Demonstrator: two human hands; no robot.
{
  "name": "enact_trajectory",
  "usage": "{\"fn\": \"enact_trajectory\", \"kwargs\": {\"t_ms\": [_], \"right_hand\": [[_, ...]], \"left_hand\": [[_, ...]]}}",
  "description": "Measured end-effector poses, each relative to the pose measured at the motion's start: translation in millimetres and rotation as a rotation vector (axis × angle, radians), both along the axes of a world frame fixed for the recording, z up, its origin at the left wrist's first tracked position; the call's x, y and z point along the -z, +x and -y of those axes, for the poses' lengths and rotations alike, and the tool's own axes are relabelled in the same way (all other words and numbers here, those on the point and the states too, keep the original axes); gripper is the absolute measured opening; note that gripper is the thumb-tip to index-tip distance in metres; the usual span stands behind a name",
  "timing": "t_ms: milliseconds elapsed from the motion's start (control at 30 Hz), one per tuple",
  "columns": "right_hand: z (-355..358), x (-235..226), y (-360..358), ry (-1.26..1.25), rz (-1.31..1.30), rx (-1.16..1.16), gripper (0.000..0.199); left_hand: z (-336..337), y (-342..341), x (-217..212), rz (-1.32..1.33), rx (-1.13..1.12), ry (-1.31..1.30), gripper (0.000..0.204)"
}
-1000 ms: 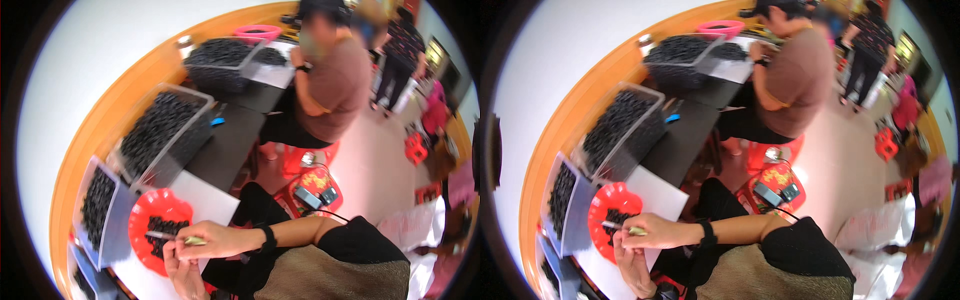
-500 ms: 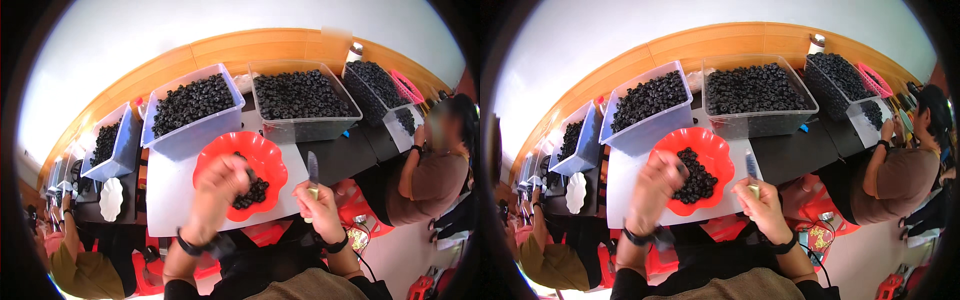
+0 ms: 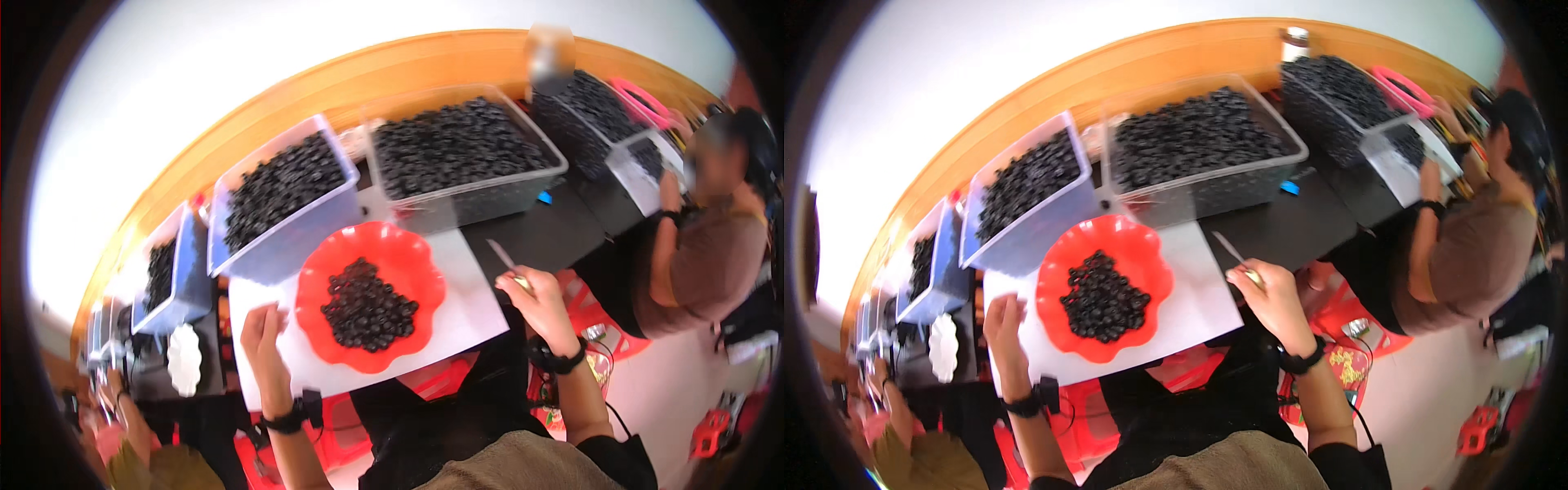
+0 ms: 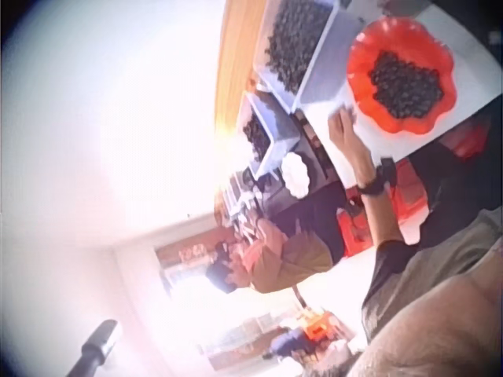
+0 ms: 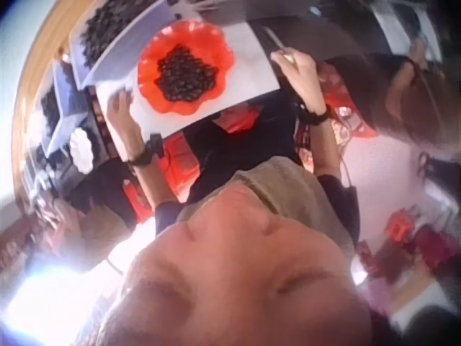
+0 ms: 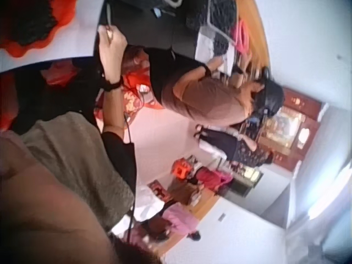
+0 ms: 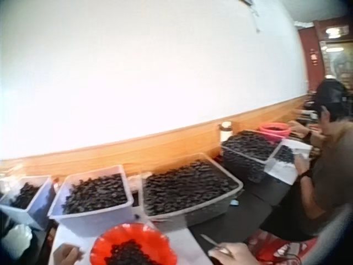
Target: Manually cutting or cleaning small black rubber components with a small knife and sorting them.
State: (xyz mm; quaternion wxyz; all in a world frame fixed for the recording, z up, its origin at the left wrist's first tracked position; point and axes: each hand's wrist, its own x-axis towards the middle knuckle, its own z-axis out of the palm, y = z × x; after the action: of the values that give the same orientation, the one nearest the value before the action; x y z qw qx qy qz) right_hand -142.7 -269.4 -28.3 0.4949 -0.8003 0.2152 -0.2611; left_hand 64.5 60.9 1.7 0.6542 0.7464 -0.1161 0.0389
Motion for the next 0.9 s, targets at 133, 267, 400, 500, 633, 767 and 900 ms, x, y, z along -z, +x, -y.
{"fn": "enact_trajectory", "kwargs": {"t_ms": [133,267,400,500,633,767,900], "right_hand": [[13.7,25.5,18.2,-0.361,-0.088,0.077,0.032],[12.1,36.4,26.8,-0.538,-0.233,0.210,0.025],[17.6,49.9,30.7,-0.676,-0.189,0.284,0.019],[17.5,54.5,40.0,-0.758,-0.122,0.287,0.026],[14.7,51.7,44.5,-0.735,-0.129,0.262,0.031],[18.9,57.1,54.7,-0.715,-0.170,0.240,0.030],[18.3,61.7,57.0,-0.728,-0.122,0.269,0.030]], "left_hand": [[-41.9,-5.1,47.1,0.073,-0.057,0.243,0.015],[-54.2,4.3,79.5,0.099,-0.069,0.247,0.015],[-41.7,-6.6,66.9,0.092,0.003,0.311,0.019],[-44.4,-5.9,71.8,0.096,-0.033,0.303,0.022],[-44.1,-7.5,71.3,0.151,-0.083,0.283,0.022],[-49.8,-4.3,75.0,0.195,-0.080,0.368,0.022],[-54.1,3.0,81.9,0.205,-0.078,0.353,0.021]]}}
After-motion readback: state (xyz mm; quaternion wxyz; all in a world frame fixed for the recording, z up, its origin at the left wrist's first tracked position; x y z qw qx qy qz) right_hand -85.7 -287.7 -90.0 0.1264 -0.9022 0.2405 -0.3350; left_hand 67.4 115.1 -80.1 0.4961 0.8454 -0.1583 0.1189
